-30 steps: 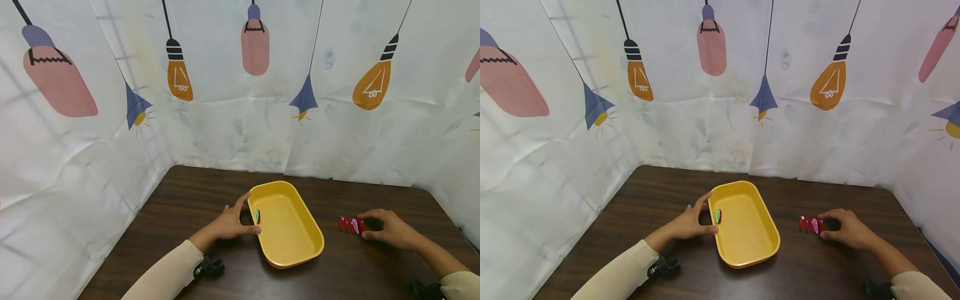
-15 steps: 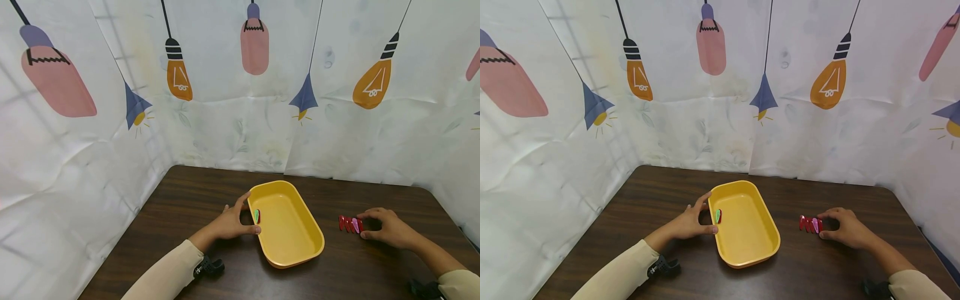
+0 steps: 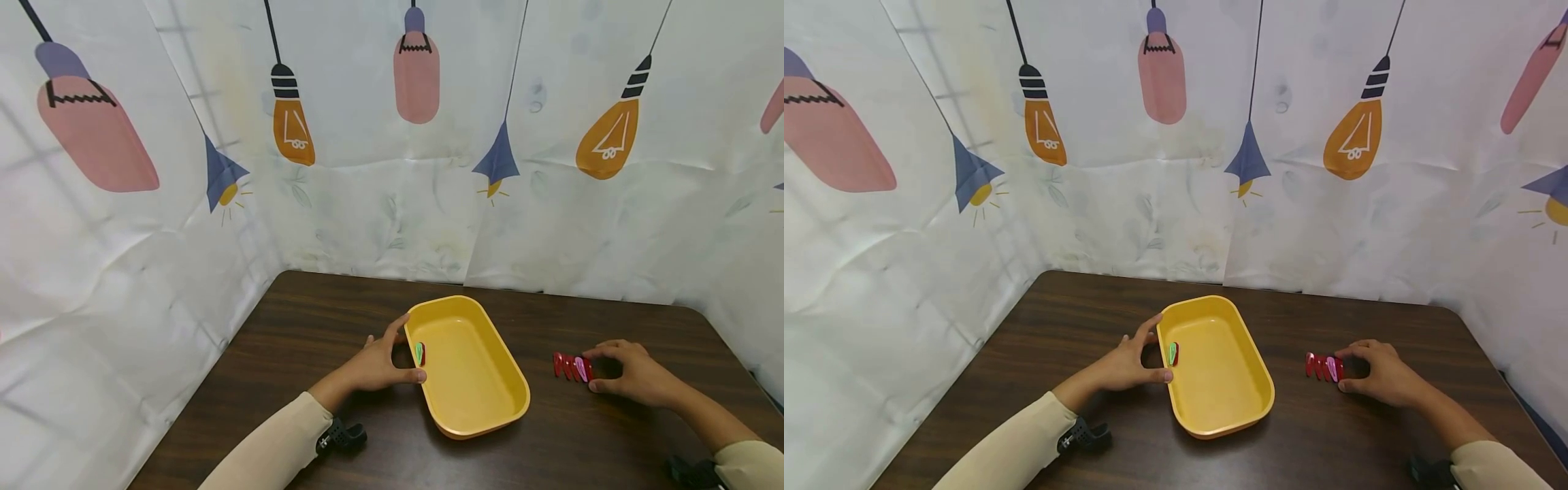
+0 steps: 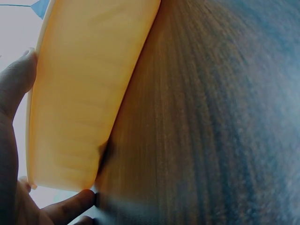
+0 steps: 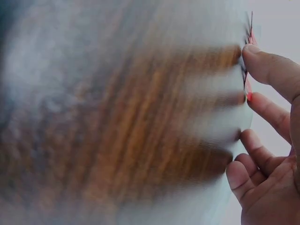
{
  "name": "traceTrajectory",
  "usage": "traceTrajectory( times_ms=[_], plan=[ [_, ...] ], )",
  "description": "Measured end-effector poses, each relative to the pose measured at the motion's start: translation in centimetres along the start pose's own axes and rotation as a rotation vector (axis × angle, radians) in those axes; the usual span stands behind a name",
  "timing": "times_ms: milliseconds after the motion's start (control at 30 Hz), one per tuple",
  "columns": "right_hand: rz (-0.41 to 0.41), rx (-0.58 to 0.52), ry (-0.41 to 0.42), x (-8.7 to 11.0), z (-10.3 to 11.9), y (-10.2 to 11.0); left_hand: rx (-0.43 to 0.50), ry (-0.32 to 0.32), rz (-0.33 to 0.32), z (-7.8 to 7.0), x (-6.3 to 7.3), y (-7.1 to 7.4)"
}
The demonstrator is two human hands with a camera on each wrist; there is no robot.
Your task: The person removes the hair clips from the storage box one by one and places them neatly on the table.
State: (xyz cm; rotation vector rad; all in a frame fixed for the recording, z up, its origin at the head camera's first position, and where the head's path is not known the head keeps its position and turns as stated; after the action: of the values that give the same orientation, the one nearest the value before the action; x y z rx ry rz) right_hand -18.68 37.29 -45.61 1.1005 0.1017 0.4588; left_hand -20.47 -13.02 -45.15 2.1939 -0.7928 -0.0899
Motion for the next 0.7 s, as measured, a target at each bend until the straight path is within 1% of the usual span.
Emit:
traceTrajectory(
  times_ms=[167, 367, 700],
  plan=[
    [0.012, 0.002, 0.008, -0.1, 0.2, 0.4, -0.002, -0.002, -0.004, 0.1, -0.1, 0.0],
    [0.005, 0.013, 0.043, -0.7, 0.6, 1.3, -0.001, 0.0, -0.004, 0.1, -0.1, -0.1],
    [-0.014, 0.046, 0.057, -1.6, 2.6, 3.7, 0.004, 0.001, -0.001, -0.1, 0.0, 0.0]
  ],
)
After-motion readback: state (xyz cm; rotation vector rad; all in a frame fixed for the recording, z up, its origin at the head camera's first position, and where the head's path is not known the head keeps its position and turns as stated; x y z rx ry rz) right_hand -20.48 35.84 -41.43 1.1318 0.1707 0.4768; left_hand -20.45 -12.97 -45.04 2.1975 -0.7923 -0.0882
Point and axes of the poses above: each hand's wrist, its own x-axis away from the middle knuckle, its own y-axis out of the back of the hand, z = x × y, the point moved 1 cm from there along -x, towards the middle knuckle, and after that the axes turned 9 degrees about z, right-handed, at the moved point
